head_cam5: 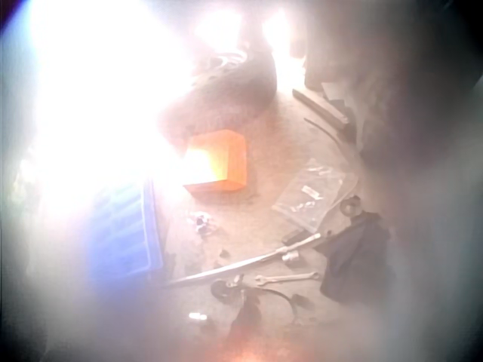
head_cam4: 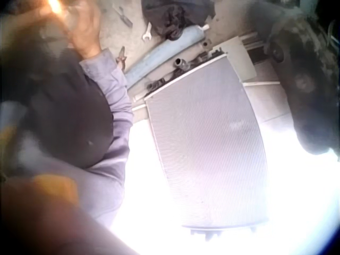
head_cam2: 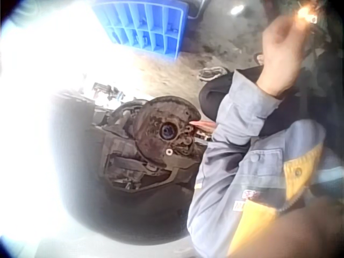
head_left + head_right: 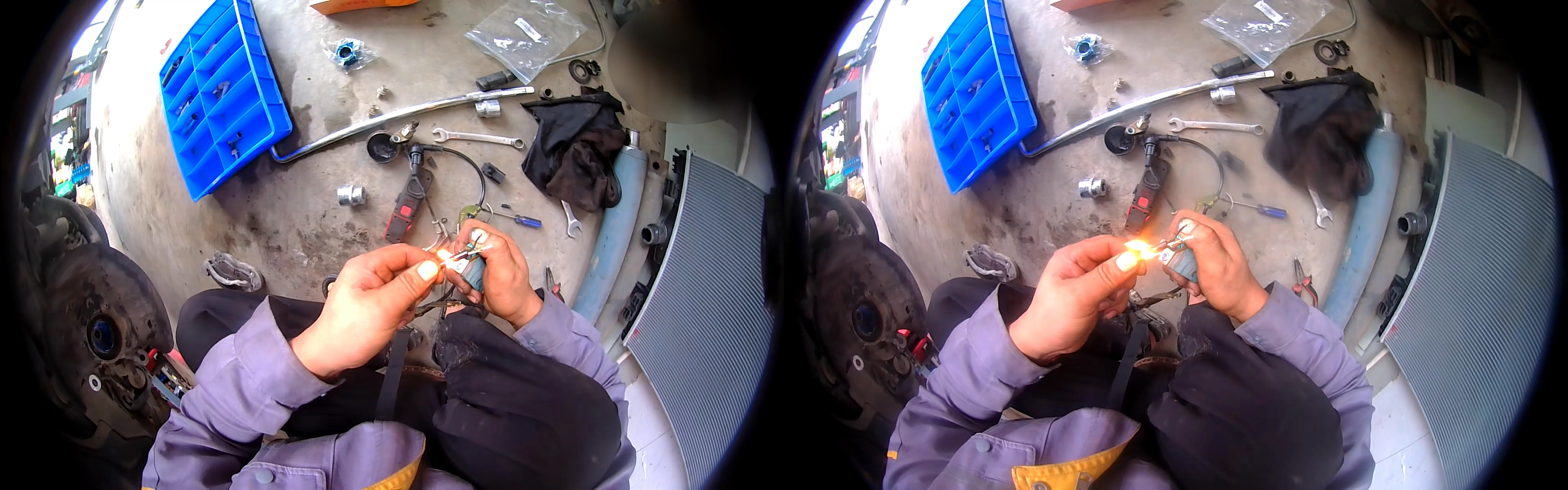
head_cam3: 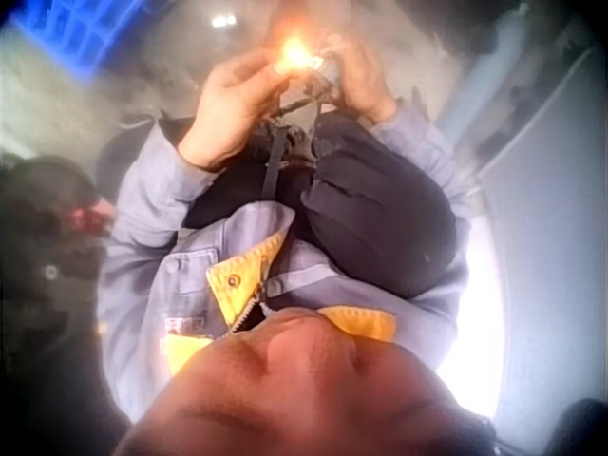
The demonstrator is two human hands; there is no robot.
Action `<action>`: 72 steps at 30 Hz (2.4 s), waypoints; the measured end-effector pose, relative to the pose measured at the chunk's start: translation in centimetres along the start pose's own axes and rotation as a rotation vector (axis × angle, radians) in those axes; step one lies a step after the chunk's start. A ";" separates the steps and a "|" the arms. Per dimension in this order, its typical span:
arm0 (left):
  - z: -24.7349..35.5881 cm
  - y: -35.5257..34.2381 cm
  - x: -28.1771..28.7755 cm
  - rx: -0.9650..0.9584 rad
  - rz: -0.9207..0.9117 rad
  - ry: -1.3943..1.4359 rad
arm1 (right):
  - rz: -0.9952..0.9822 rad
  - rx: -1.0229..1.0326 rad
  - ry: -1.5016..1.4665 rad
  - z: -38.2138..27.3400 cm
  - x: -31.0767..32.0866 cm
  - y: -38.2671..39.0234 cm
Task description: The person sits on the floor of a garage and repairs a vehicle wiring harness. They strip the insulation from wires, twist the exposed strands together, and wrap the connections with electrical tape. The person handles a small blue connector and a black rag during the process.
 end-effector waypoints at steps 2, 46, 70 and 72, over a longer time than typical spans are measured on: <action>0.0 0.0 0.0 -0.007 -0.006 -0.002 | -0.002 -0.004 0.006 0.0 0.0 -0.1; 2.2 4.4 -0.3 -0.634 -0.005 -0.803 | 0.543 0.495 1.734 -9.5 5.7 3.7; 0.4 2.5 0.9 -0.266 0.121 -0.419 | 0.751 -0.005 1.359 -5.1 13.6 8.8; 0.4 1.9 1.4 -0.184 0.176 -0.291 | 0.606 0.069 1.754 -1.0 16.4 9.9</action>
Point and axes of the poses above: each hand's wrist, its own y-axis away from the middle knuckle, its own x-axis out of the back of the hand, z = x × y, the point moved 4 cm from there along -y, towards the middle knuckle, and after that the axes turned 2 degrees about -y, right-handed, at the moved point
